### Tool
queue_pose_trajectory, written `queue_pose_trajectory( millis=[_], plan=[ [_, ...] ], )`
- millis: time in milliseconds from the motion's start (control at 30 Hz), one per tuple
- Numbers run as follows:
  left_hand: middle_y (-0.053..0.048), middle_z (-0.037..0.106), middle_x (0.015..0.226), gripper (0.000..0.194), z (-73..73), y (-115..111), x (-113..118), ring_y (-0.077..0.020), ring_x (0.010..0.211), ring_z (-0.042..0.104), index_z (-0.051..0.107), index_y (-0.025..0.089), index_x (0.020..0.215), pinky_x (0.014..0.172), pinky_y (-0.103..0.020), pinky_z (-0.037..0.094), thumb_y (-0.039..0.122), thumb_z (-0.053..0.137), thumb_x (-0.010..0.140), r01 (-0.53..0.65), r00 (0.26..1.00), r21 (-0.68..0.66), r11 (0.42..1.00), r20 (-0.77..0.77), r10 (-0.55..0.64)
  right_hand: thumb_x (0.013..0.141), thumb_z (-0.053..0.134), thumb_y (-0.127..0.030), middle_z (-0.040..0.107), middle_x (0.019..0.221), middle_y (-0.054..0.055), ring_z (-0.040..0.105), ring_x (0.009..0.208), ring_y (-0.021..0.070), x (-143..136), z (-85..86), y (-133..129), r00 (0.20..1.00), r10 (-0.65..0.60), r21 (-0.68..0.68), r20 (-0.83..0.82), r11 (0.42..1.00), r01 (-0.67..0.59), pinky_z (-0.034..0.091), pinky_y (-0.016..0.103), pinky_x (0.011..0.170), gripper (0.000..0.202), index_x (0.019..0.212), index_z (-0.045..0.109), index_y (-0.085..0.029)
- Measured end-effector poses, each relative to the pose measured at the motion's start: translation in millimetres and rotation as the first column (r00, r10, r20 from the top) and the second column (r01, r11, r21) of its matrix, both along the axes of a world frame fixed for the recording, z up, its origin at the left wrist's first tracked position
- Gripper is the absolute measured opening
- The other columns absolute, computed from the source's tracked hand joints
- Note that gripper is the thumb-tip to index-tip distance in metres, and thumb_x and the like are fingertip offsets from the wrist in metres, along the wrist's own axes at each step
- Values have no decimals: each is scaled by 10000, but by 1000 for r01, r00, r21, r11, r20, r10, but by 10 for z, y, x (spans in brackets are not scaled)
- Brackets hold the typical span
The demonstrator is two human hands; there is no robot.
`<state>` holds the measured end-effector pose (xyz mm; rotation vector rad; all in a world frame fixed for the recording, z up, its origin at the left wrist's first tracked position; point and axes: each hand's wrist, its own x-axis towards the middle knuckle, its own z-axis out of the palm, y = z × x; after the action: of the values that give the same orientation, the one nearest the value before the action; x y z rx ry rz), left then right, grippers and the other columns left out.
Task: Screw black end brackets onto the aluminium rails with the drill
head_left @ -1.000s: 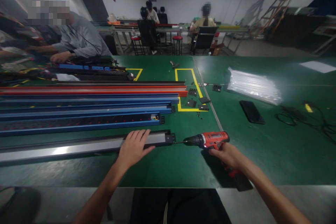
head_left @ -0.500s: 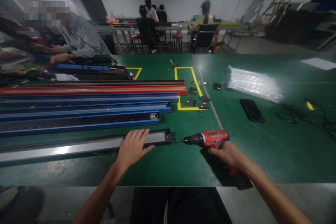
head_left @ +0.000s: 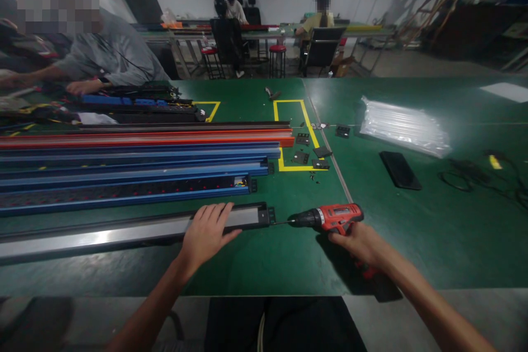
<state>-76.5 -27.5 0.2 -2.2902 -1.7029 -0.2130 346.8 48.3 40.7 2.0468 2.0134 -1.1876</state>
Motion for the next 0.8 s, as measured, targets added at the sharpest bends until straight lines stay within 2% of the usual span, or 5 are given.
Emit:
queue_pose_trajectory(
  millis=[400, 600, 800],
  plan=[
    [-194, 694, 1159, 677, 26, 25, -37, -331, 1015, 638, 605, 90, 1332, 904, -479, 503, 654, 439, 996, 71, 997, 4, 997, -2, -71, 837, 645, -433, 547, 554, -11, 479, 514, 133, -32, 94, -47, 999, -32, -12, -8, 999, 32, 363, 276, 505, 296, 656, 532, -228],
    [-203, 682, 1178, 684, 11, 11, -36, -336, 1037, 622, 582, 81, 1364, 943, -503, 498, 643, 458, 994, 69, 997, -10, 998, 15, -69, 849, 652, -486, 583, 559, 12, 538, 528, 159, -30, 39, -50, 998, -53, -21, 43, 998, 54, 379, 292, 512, 314, 685, 561, -233],
    [-198, 676, 1217, 669, -32, -20, -54, -351, 1121, 611, 569, 127, 1414, 1001, -525, 475, 628, 530, 972, 36, 996, -36, 999, 77, -33, 833, 665, -506, 571, 552, 16, 535, 523, 164, -65, 115, -42, 997, -61, -55, 57, 996, 64, 379, 303, 510, 326, 692, 558, -233]
  ],
)
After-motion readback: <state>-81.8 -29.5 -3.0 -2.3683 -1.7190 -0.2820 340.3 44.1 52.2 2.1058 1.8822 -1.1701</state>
